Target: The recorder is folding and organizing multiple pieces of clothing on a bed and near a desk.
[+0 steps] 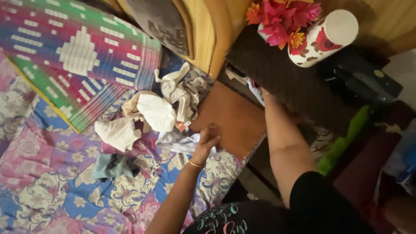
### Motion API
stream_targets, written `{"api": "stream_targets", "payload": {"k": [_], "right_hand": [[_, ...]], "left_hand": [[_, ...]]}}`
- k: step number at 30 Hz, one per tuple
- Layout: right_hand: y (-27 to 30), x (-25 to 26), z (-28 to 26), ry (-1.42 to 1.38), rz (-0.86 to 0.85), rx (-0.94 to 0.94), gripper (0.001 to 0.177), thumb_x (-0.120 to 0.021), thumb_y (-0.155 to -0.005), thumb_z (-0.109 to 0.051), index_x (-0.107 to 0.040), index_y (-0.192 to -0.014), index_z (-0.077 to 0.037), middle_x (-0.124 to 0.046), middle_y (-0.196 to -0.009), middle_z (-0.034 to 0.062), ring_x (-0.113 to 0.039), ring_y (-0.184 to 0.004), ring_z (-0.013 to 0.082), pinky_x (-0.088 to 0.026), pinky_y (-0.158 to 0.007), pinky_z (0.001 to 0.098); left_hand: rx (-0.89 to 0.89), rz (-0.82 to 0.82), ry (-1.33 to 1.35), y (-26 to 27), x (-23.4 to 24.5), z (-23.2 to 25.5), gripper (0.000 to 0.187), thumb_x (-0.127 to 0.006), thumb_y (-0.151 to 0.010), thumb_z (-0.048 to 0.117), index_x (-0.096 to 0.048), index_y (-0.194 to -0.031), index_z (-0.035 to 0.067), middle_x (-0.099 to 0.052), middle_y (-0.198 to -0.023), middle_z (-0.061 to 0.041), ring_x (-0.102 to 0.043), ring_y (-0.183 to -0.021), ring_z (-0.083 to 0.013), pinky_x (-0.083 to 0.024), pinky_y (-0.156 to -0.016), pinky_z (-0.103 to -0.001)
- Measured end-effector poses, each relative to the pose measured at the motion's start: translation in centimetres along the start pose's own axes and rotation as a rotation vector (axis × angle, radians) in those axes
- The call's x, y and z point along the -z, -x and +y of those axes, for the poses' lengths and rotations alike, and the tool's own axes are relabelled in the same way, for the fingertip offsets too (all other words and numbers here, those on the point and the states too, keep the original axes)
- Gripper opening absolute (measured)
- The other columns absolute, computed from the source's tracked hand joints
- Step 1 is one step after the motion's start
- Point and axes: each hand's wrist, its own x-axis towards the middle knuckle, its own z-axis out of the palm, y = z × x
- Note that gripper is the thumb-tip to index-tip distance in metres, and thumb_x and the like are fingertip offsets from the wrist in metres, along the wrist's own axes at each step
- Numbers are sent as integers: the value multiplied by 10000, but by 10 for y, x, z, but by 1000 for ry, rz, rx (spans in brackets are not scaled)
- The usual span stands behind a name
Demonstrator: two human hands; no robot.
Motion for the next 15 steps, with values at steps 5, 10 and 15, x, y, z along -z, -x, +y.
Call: {"api": "stream_targets", "payload": {"k": [5, 10, 15], "right_hand": [[27, 10, -23, 229, -65, 8, 698, -763, -844, -154, -458, -1460, -30, -486, -1449, 218, -455, -1331, 394, -344, -1134, 516], [56, 19, -67, 425, -126, 77, 731, -770, -858, -218, -435, -1483, -44, -445, -1471, 237, -402, -1371, 431, -294, -1163, 563], [121, 11, -99, 600, -258, 182, 766, -777, -871, -282, -413, -1506, -57, -404, -1492, 256, -350, -1411, 468, -244, -1192, 610]], "left_hand": [[30, -3, -10, -8, -12, 16, 475, -690, -887, 113, -579, -1348, 96, -472, -1354, -94, -479, -1195, -264, -423, -987, -393], [-239, -31, -173, 1, -16, 31, 433, -685, -906, 104, -607, -1330, 70, -510, -1435, -103, -423, -1366, -250, -333, -1147, -373], [58, 21, 180, 19, -6, 13, 514, -701, -856, 115, -571, -1353, 140, -477, -1265, -73, -488, -1140, -275, -458, -920, -453]]}}
